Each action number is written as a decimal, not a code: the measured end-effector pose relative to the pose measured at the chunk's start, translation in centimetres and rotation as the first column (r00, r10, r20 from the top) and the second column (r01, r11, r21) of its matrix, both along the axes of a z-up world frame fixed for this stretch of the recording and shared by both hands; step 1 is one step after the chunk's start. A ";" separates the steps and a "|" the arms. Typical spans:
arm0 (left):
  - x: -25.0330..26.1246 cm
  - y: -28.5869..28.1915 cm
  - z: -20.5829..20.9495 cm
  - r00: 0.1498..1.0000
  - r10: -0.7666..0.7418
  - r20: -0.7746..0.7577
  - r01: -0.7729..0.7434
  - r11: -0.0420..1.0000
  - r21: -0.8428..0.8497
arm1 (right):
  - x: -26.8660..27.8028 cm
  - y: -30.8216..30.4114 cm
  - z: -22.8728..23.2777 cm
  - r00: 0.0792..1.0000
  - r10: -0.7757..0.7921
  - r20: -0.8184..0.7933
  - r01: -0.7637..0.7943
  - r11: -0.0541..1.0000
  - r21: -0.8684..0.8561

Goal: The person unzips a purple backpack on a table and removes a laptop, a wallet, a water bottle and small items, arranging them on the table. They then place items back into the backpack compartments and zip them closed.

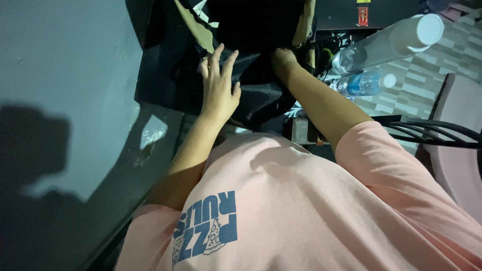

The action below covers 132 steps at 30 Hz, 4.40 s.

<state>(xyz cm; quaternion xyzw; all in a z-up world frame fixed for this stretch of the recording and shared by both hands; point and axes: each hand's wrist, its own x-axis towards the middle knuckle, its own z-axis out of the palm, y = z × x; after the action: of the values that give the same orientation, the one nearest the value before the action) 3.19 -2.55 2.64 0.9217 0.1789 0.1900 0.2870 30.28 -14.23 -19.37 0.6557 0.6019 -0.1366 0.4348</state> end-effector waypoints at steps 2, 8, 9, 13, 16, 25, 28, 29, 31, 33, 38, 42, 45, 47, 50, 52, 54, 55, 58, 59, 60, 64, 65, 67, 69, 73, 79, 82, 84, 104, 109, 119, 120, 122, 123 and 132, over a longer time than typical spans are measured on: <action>0.0 -0.1 0.0 1.000 0.003 -0.020 -0.003 1.000 -0.008 | 0.2 0.2 0.0 0.946 -0.283 -0.158 0.307 0.938 0.162; -0.1 -0.1 0.1 1.000 -0.014 -0.005 0.014 0.999 -0.033 | -0.3 -0.4 -2.0 0.981 0.183 0.062 -0.182 0.983 -0.024; -0.2 0.0 0.1 1.000 -0.013 0.009 0.013 1.000 -0.025 | -0.3 -0.3 -2.2 0.972 0.218 0.092 -0.214 0.976 -0.046; -0.7 0.2 0.2 0.999 -0.007 0.054 0.009 1.000 -0.026 | 0.4 -0.8 -2.3 0.998 0.058 0.004 -0.058 0.992 0.112; -0.8 0.3 0.4 0.998 -0.005 0.065 0.008 0.999 -0.041 | 1.2 -0.9 -2.5 0.998 -0.027 -0.053 0.037 0.977 0.208; -0.6 -0.2 0.8 0.996 -0.028 0.086 0.030 0.999 -0.028 | 2.8 0.4 2.8 0.755 -0.472 -0.456 0.637 0.694 0.335; -0.3 -0.3 1.1 0.994 -0.049 0.100 0.055 0.997 -0.051 | 1.2 -0.2 8.3 0.676 -0.408 -0.614 0.727 0.504 0.465; -0.2 -0.3 1.2 0.993 -0.058 0.105 0.064 0.996 -0.056 | 0.5 -0.4 10.5 0.649 -0.375 -0.662 0.754 0.430 0.496; 0.2 -0.4 1.5 0.991 -0.078 0.106 0.093 0.986 -0.140 | -0.9 -1.0 15.2 0.644 -0.252 -0.723 0.761 0.311 0.569; 0.6 -0.6 1.8 0.981 -0.116 0.153 0.146 0.969 -0.199 | -2.4 -1.9 20.1 0.680 -0.080 -0.729 0.726 0.216 0.653; 2.8 -2.1 2.3 0.925 -0.193 0.328 0.325 0.849 -0.417 | -6.0 -5.8 30.7 0.339 0.059 -0.939 0.930 0.131 0.344; 5.8 -4.7 2.3 0.861 -0.275 0.429 0.500 0.617 -0.608 | -8.2 -10.4 35.5 0.207 0.153 -0.966 0.967 0.120 0.226; 7.8 -7.0 1.9 0.828 -0.347 0.441 0.554 0.379 -0.741 | -9.5 -14.1 36.1 0.308 0.154 -0.939 0.947 0.046 0.318; 8.6 -8.8 1.2 0.805 -0.358 0.473 0.548 0.145 -0.824 | -10.0 -16.5 35.1 0.344 0.128 -0.930 0.939 -0.050 0.340; 8.9 -11.1 -0.1 0.822 -0.408 0.397 0.497 0.173 -0.851 | -11.3 -19.7 32.4 0.319 0.146 -0.937 0.938 -0.188 0.290; 8.9 -12.3 -1.0 0.823 -0.446 0.351 0.467 0.179 -0.866 | -12.4 -21.4 30.3 0.239 0.205 -0.949 0.943 -0.282 0.177; 8.9 -13.5 -2.0 0.815 -0.478 0.328 0.441 0.144 -0.886 | -14.0 -22.8 28.2 0.118 0.301 -0.946 0.933 -0.361 0.002; 8.8 -14.1 -2.5 0.806 -0.493 0.328 0.429 0.104 -0.897 | -14.7 -23.4 27.2 0.081 0.341 -0.937 0.925 -0.376 -0.057; 8.8 -15.8 -3.9 0.787 -0.541 0.298 0.375 0.035 -0.926 | -16.8 -24.9 25.1 -0.002 0.431 -0.903 0.887 -0.416 -0.200; 8.9 -16.3 -4.4 0.782 -0.555 0.284 0.354 0.021 -0.935 | -17.2 -25.3 24.6 -0.013 0.438 -0.899 0.874 -0.431 -0.223; 9.0 -16.8 -4.9 0.784 -0.557 0.274 0.346 0.027 -0.938 | -17.5 -25.7 24.2 -0.024 0.445 -0.895 0.861 -0.446 -0.245; 9.0 -17.0 -7.5 0.785 -0.567 0.249 0.496 0.336 -0.800 | -18.0 -26.7 23.0 0.002 0.430 -0.903 0.843 -0.486 -0.229; 9.0 -16.7 -8.3 0.781 -0.574 0.247 0.559 0.465 -0.686 | -17.9 -26.8 22.7 -0.002 0.444 -0.896 0.834 -0.493 -0.246; 8.7 -16.1 -10.5 0.798 -0.592 0.110 0.514 0.575 -0.637 | -17.6 -27.0 22.3 0.010 0.456 -0.890 0.830 -0.500 -0.247; 8.4 -15.4 -12.9 0.814 -0.580 0.022 0.497 0.677 -0.543 | -17.4 -27.2 21.8 0.039 0.451 -0.892 0.840 -0.498 -0.216; 8.1 -13.5 -17.3 0.847 -0.529 -0.049 0.469 0.788 -0.398 | -16.6 -26.8 21.1 0.012 0.428 -0.904 0.827 -0.512 -0.232; 8.6 -10.4 -17.9 0.870 -0.485 -0.092 0.439 0.845 -0.306 | -15.7 -25.2 19.9 -0.027 0.421 -0.907 0.835 -0.489 -0.252; 8.6 -9.9 -15.9 0.859 -0.511 -0.033 0.466 0.806 -0.365 | -15.4 -24.3 18.8 -0.047 0.391 -0.919 0.836 -0.488 -0.250; 8.7 -10.6 -14.5 0.840 -0.542 0.023 0.444 0.662 -0.604 | -15.1 -23.9 17.8 -0.072 0.414 -0.907 0.843 -0.461 -0.277; 10.0 -14.3 -22.9 0.918 -0.386 -0.090 0.030 0.292 -0.956 | -9.4 -21.1 8.2 0.071 -0.056 -0.996 0.944 -0.320 0.086; 10.6 -14.8 -26.8 0.939 -0.345 -0.011 0.220 0.623 -0.751 | -6.5 -20.6 5.6 0.190 -0.203 -0.960 0.968 -0.121 0.218; 10.1 -16.1 -24.3 0.956 -0.291 -0.044 0.212 0.785 -0.582 | -4.1 -19.9 4.1 0.212 -0.294 -0.932 0.977 0.100 0.190; 9.9 -16.2 -23.6 0.956 -0.288 -0.051 0.215 0.810 -0.545 | -4.0 -20.0 3.9 0.184 -0.279 -0.943 0.981 0.104 0.161; 9.5 -16.2 -22.0 0.957 -0.281 -0.065 0.220 0.857 -0.466 | -3.8 -19.8 3.5 0.237 -0.337 -0.911 0.971 0.119 0.209; 9.4 -16.2 -21.2 0.958 -0.285 -0.041 0.244 0.880 -0.407 | -3.7 -19.7 3.4 0.264 -0.365 -0.893 0.964 0.128 0.233; 9.5 -17.2 -18.1 0.928 -0.294 -0.230 0.254 0.949 -0.188 | -3.3 -19.3 3.3 0.389 -0.292 -0.874 0.899 0.328 0.291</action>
<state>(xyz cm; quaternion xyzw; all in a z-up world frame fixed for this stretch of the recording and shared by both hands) 12.67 -19.77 -15.50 0.9292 0.0980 0.0133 0.3562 26.96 -33.54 -16.11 0.8503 0.3848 -0.2739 -0.2321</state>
